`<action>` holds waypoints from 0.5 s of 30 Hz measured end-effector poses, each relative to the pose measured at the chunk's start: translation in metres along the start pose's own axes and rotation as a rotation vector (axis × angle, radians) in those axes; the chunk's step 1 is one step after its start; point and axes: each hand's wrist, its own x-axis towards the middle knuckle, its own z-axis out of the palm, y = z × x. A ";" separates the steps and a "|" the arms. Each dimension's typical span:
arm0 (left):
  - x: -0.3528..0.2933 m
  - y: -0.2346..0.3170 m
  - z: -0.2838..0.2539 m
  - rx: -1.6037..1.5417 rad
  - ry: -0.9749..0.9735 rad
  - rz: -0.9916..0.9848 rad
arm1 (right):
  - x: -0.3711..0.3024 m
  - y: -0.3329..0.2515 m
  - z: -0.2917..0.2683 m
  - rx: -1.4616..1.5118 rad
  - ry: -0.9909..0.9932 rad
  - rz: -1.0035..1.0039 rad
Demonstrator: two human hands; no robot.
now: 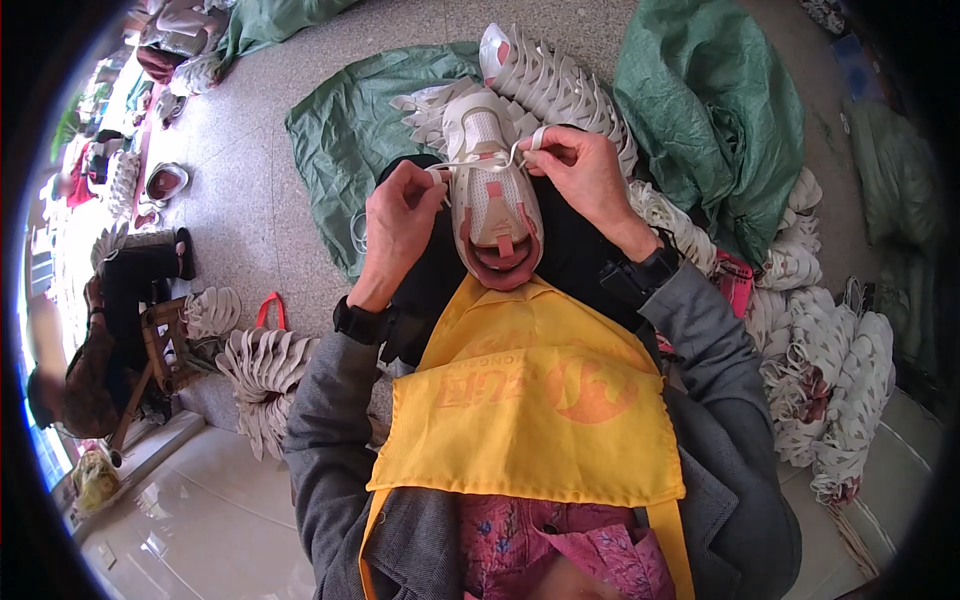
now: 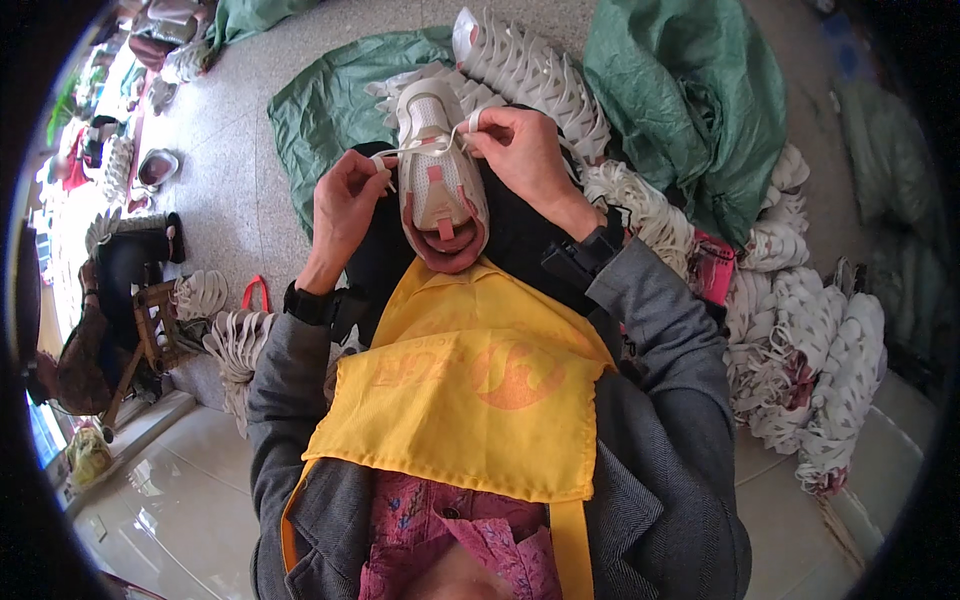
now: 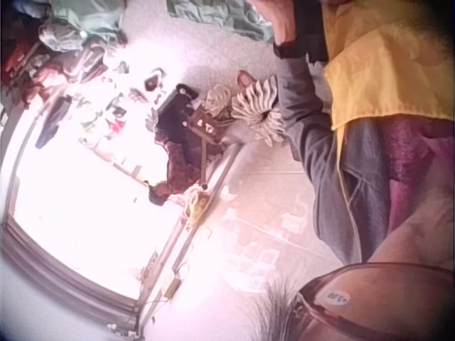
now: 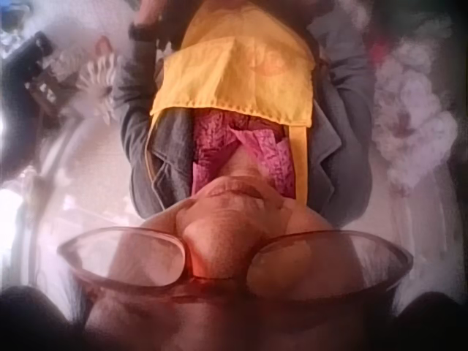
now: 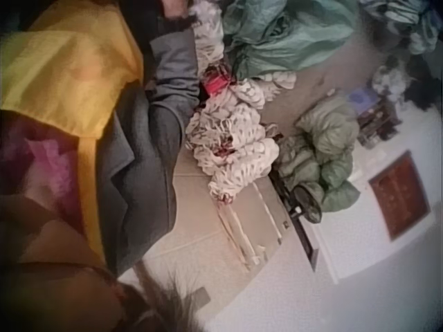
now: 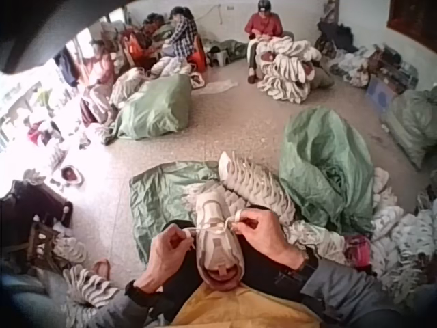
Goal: Lacing a white and pink shoe.
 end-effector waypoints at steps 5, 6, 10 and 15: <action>0.002 0.002 0.000 -0.108 -0.008 -0.039 | -0.002 0.000 -0.001 0.117 -0.007 0.021; 0.003 0.001 0.001 -0.131 -0.009 -0.041 | -0.002 0.001 0.000 0.153 0.011 0.010; 0.005 -0.004 0.000 -0.142 -0.013 -0.051 | -0.003 0.005 0.003 0.200 0.032 -0.001; 0.005 -0.003 0.001 -0.196 -0.026 -0.056 | -0.004 0.007 0.003 0.212 0.032 -0.013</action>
